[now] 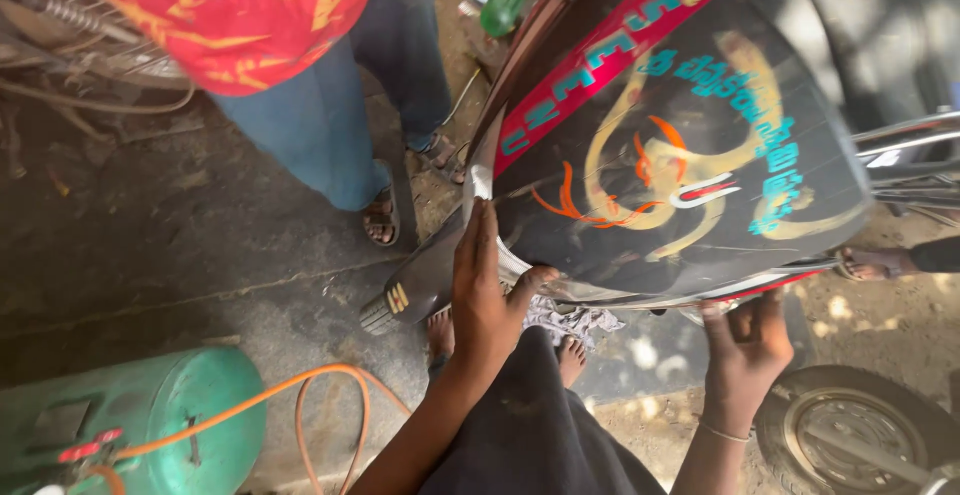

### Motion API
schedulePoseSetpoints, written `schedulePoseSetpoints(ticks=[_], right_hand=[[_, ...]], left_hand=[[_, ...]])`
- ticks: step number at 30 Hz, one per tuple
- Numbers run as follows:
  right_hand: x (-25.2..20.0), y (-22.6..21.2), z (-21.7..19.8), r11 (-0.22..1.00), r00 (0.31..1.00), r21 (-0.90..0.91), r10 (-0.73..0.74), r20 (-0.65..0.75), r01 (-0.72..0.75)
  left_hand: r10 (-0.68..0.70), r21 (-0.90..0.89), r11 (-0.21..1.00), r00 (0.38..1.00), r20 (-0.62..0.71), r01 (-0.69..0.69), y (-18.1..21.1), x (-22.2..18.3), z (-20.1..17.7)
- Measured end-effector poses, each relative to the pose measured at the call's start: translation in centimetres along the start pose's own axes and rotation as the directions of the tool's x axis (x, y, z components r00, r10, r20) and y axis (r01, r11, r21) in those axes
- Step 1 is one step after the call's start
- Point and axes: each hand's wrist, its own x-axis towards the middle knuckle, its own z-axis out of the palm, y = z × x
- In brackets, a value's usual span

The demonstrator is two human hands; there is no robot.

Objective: Replacing or repairing the front fairing and headlamp assembly of a motorcycle using a screwdriver and manual manipulation.

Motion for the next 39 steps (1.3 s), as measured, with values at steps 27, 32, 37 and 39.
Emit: schedulePoseSetpoints(ticks=[27, 32, 37, 39], right_hand=[[-2.3, -0.4, 4.0, 0.98, 0.951, -0.036, 0.179, -0.254, -0.194], [-2.5, 1.2, 3.2, 0.995, 0.972, 0.012, 0.102, -0.213, -0.102], [-2.7, -0.5, 4.1, 0.989, 0.976, 0.084, 0.131, -0.175, -0.118], [-2.7, -0.6, 4.0, 0.983, 0.975, 0.134, 0.149, -0.164, -0.128]], left_hand=[[0.04, -0.023, 0.999, 0.999, -0.028, -0.04, -1.0, 0.2, -0.9], [-0.004, 0.023, 1.0, 0.997, -0.071, 0.006, -0.9, -0.2, -0.5], [-0.018, 0.043, 0.999, 0.996, -0.09, 0.022, -0.8, -0.8, -0.7], [-0.031, 0.02, 0.999, 0.997, -0.071, 0.033, -0.6, -1.0, -0.7]])
